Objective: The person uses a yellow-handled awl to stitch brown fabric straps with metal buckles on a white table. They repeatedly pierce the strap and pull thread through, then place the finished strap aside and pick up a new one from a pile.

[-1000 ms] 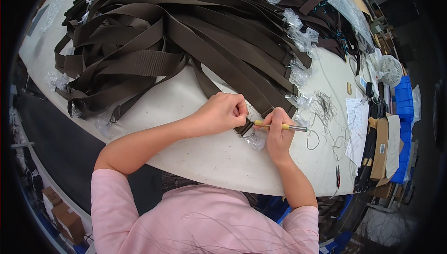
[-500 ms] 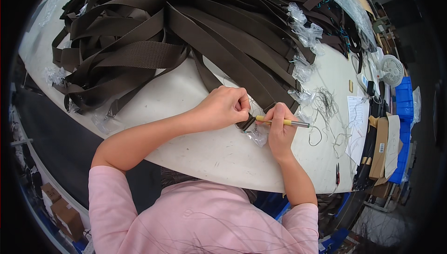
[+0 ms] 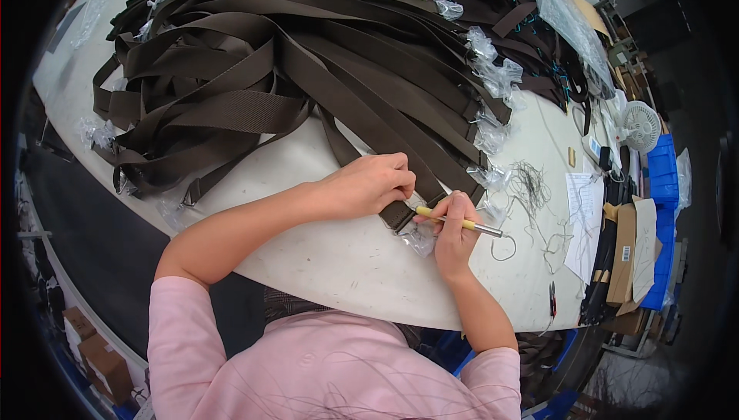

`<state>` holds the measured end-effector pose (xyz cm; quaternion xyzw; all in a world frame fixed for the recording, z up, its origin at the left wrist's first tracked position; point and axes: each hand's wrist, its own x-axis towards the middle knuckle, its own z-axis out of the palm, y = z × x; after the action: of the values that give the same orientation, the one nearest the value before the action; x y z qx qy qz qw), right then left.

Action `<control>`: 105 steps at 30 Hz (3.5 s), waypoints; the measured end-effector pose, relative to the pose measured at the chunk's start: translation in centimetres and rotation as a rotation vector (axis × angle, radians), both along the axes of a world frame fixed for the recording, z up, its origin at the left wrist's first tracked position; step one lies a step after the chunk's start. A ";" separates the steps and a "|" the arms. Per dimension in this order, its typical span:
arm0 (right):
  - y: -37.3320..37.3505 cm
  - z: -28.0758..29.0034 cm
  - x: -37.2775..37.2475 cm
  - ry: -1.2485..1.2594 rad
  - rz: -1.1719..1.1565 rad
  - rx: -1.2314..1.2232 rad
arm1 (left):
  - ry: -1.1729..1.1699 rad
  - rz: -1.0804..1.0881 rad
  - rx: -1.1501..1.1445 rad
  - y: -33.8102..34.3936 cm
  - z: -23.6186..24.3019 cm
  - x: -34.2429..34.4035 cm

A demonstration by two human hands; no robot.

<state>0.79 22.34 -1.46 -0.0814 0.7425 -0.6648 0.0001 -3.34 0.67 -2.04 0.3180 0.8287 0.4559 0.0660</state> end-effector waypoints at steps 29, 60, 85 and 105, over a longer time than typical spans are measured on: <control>0.3 -0.5 -0.5 0.194 0.031 0.198 | -0.019 0.012 0.049 0.0 -0.5 0.6; 1.6 -0.7 2.2 0.611 0.216 0.617 | 0.003 -0.284 -0.462 -3.0 3.2 -1.1; 5.0 1.7 1.2 0.840 0.157 0.545 | -0.289 0.113 -0.123 0.8 2.9 3.4; -0.8 -0.1 1.1 -0.303 0.019 -0.124 | -0.362 0.081 0.045 -0.9 1.4 2.4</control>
<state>1.93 21.58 -1.61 0.0129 0.6908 -0.7140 0.1132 -0.92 -0.19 -0.60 0.1985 0.8051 0.5263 0.1883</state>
